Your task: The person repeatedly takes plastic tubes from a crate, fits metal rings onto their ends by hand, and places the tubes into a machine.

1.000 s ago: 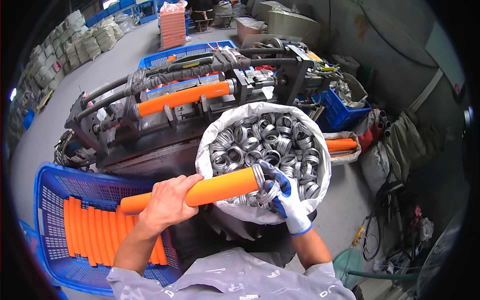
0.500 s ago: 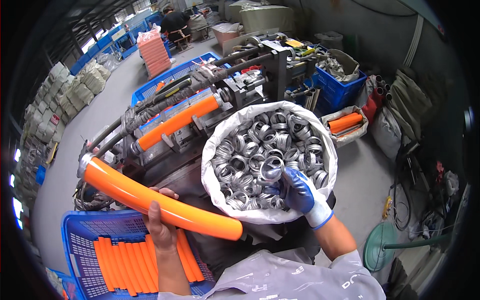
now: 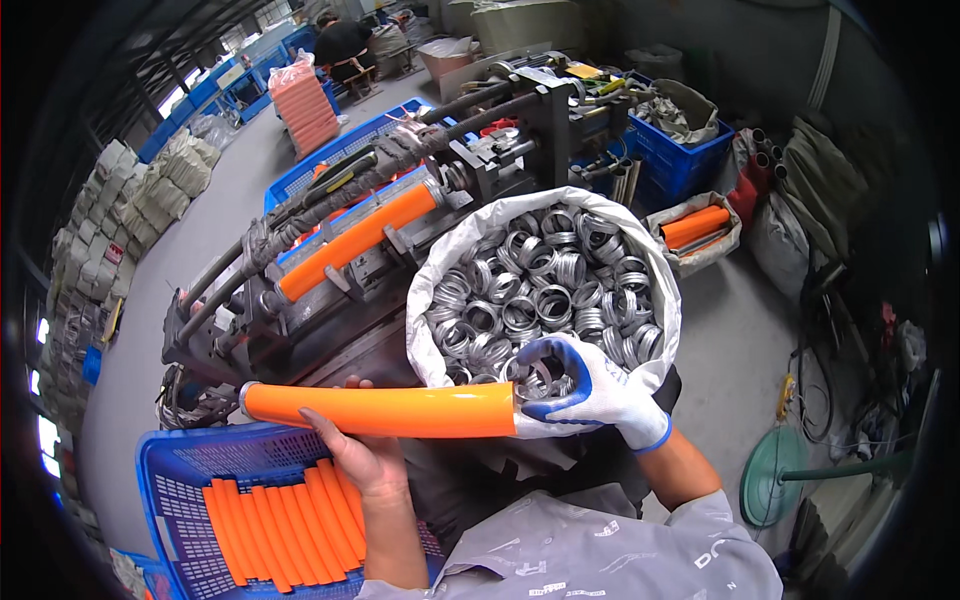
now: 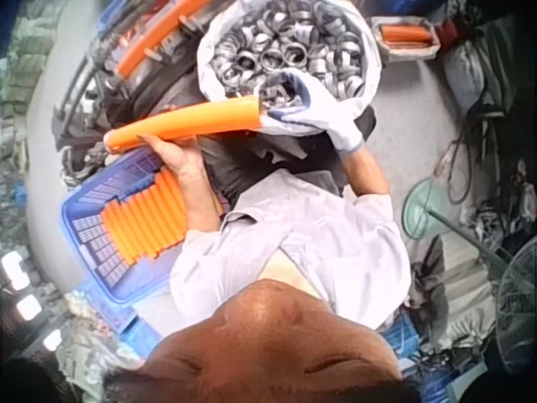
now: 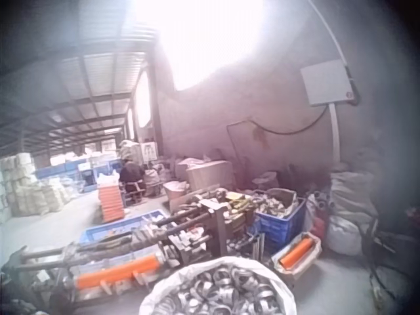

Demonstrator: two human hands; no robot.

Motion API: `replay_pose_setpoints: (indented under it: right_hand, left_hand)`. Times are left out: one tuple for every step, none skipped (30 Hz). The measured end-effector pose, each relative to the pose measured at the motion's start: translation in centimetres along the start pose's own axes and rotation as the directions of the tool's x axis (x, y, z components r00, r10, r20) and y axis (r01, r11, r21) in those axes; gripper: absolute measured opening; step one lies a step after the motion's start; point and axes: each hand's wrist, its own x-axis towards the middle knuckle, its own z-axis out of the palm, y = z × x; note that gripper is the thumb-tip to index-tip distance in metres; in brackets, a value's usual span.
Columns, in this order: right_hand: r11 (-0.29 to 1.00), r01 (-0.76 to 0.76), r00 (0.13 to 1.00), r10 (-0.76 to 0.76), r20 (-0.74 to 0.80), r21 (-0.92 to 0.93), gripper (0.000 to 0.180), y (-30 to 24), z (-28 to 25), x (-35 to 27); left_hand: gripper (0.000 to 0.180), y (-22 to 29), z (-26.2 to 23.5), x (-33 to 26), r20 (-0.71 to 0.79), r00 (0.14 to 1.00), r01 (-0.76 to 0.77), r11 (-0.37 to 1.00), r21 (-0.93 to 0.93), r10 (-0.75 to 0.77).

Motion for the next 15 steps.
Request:
replay_pose_setpoints:
  right_hand:
    - [0.999,0.010,1.000,-0.009,0.019,-0.051,0.066,0.0,0.0,0.0]
    - [0.995,0.021,0.999,-0.017,0.039,-0.102,0.067,0.0,0.1,-0.1]
    - [0.995,0.019,0.999,-0.016,0.039,-0.098,0.067,0.2,0.2,-0.1]
    - [0.999,0.029,0.998,-0.028,0.048,-0.024,0.071,0.5,0.3,-0.1]
    - [0.998,0.038,0.998,-0.041,0.056,0.050,0.075,0.6,0.4,-0.1]
    - [0.998,0.036,0.998,-0.039,0.055,0.051,0.075,0.6,0.7,-0.2]
    - [0.945,-0.002,1.000,-0.004,0.020,0.327,0.079,0.6,1.0,-0.2]
    - [0.815,-0.029,0.999,0.039,-0.005,0.579,0.084,0.7,1.2,-0.3]
    - [0.795,-0.027,0.999,0.044,-0.015,0.606,0.087,1.6,1.2,-0.1]
    - [0.796,-0.028,0.999,0.047,-0.015,0.605,0.087,2.2,1.4,0.0]
    - [0.781,0.017,0.999,0.017,-0.049,0.624,0.083,2.4,1.6,0.2]
    - [0.765,0.062,0.996,-0.011,-0.083,0.641,0.079,2.6,1.8,0.2]
    - [0.780,0.037,0.997,0.015,-0.077,0.625,0.079,2.7,1.7,0.2]
    - [0.782,0.036,0.997,0.016,-0.077,0.622,0.079,2.9,1.7,0.1]
    - [0.792,0.039,0.995,0.027,-0.099,0.609,0.078,3.2,1.9,0.0]
  left_hand:
    - [0.054,-0.1,-0.2,0.1,-0.001,1.000,0.002,1.000,0.003,-0.002]
    - [0.054,-0.1,-0.4,0.2,-0.015,1.000,-0.011,1.000,-0.006,0.011]
    - [0.054,-0.1,-0.5,0.3,-0.030,0.999,-0.025,1.000,-0.016,0.025]
    - [0.054,-0.3,-0.4,0.4,-0.030,0.999,-0.023,1.000,-0.015,0.023]
    - [0.053,-0.4,-0.3,0.4,-0.058,0.998,-0.001,0.999,-0.034,-0.001]
    - [0.052,-0.6,-0.2,0.3,-0.086,0.996,0.020,0.998,-0.054,-0.025]
    - [0.052,-0.7,-0.1,0.2,-0.087,0.996,0.021,0.998,-0.054,-0.026]
    - [0.050,-0.9,0.0,0.0,-0.095,0.995,0.016,1.000,-0.022,-0.018]
    - [0.048,-1.0,0.0,-0.1,-0.104,0.995,0.011,1.000,0.010,-0.010]
    - [0.048,-1.2,-0.1,-0.1,-0.104,0.994,0.014,1.000,0.009,-0.013]
    - [0.047,-1.2,-0.4,-0.2,-0.086,0.996,-0.001,1.000,0.027,0.003]
    - [0.047,-1.3,-0.5,-0.3,-0.067,0.998,-0.015,0.999,0.045,0.018]
    - [0.047,-1.5,-0.2,-0.4,-0.067,0.998,-0.013,0.999,0.042,0.016]
    - [0.049,-1.8,0.2,-0.6,-0.066,0.997,-0.038,0.998,0.051,0.041]
    - [0.052,-2.0,0.5,-0.7,-0.064,0.996,-0.062,0.996,0.060,0.066]
